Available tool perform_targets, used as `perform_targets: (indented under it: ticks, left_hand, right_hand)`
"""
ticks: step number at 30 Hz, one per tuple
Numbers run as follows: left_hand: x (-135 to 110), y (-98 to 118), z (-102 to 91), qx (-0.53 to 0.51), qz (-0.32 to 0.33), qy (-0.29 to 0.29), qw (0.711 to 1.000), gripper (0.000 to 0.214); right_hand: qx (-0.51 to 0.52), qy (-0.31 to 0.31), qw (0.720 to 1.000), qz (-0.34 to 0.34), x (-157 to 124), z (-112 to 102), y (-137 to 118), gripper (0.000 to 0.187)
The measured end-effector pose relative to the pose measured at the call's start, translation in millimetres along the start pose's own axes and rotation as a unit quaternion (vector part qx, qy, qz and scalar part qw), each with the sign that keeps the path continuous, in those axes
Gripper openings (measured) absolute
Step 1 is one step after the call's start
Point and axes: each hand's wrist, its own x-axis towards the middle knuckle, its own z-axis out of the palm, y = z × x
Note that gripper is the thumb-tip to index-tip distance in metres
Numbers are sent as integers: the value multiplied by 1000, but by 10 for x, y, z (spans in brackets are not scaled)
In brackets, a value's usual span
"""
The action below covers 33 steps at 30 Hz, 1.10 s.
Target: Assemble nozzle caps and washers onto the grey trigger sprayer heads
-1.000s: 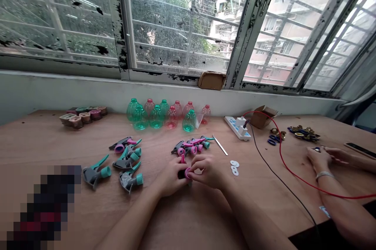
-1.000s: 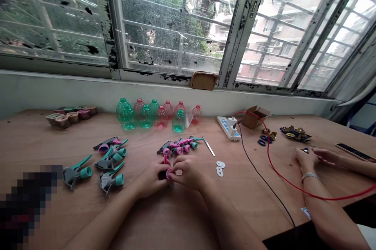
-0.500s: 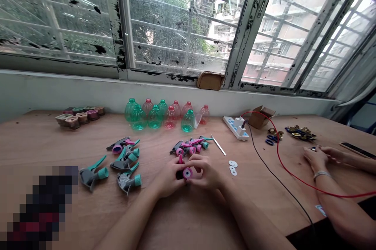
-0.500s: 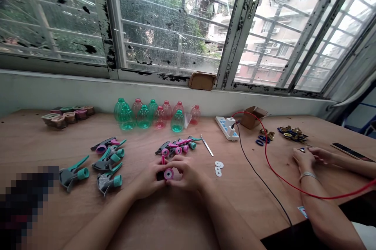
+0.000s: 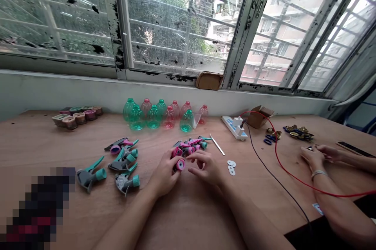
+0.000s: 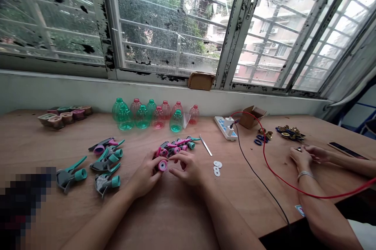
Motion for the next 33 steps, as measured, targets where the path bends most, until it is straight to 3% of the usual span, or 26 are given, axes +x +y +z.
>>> perform_targets:
  ticks: [4, 9, 15, 23, 29, 33]
  left_hand:
    - [-12, -4, 24, 10, 18, -67, 998, 34]
    - [-3, -41, 48, 25, -14, -53, 998, 39]
    - [-15, -57, 43, -10, -14, -52, 999, 44]
    - [6, 2, 13, 19, -16, 10, 1000, 27]
    - [-6, 1, 13, 8, -2, -23, 1000, 19]
    - [-5, 25, 2, -8, 10, -87, 996, 12]
  right_hand:
    - [7, -44, 999, -2, 3, 55, 6, 34]
    - [21, -66, 997, 14, -15, 82, 23, 40]
    - [-17, -2, 999, 50, 9, 148, -22, 23]
    - [25, 88, 987, 131, 56, 12, 248, 28]
    - [-64, 135, 981, 125, 74, 0, 306, 27]
    - [-105, 143, 966, 187, 45, -308, 339, 26]
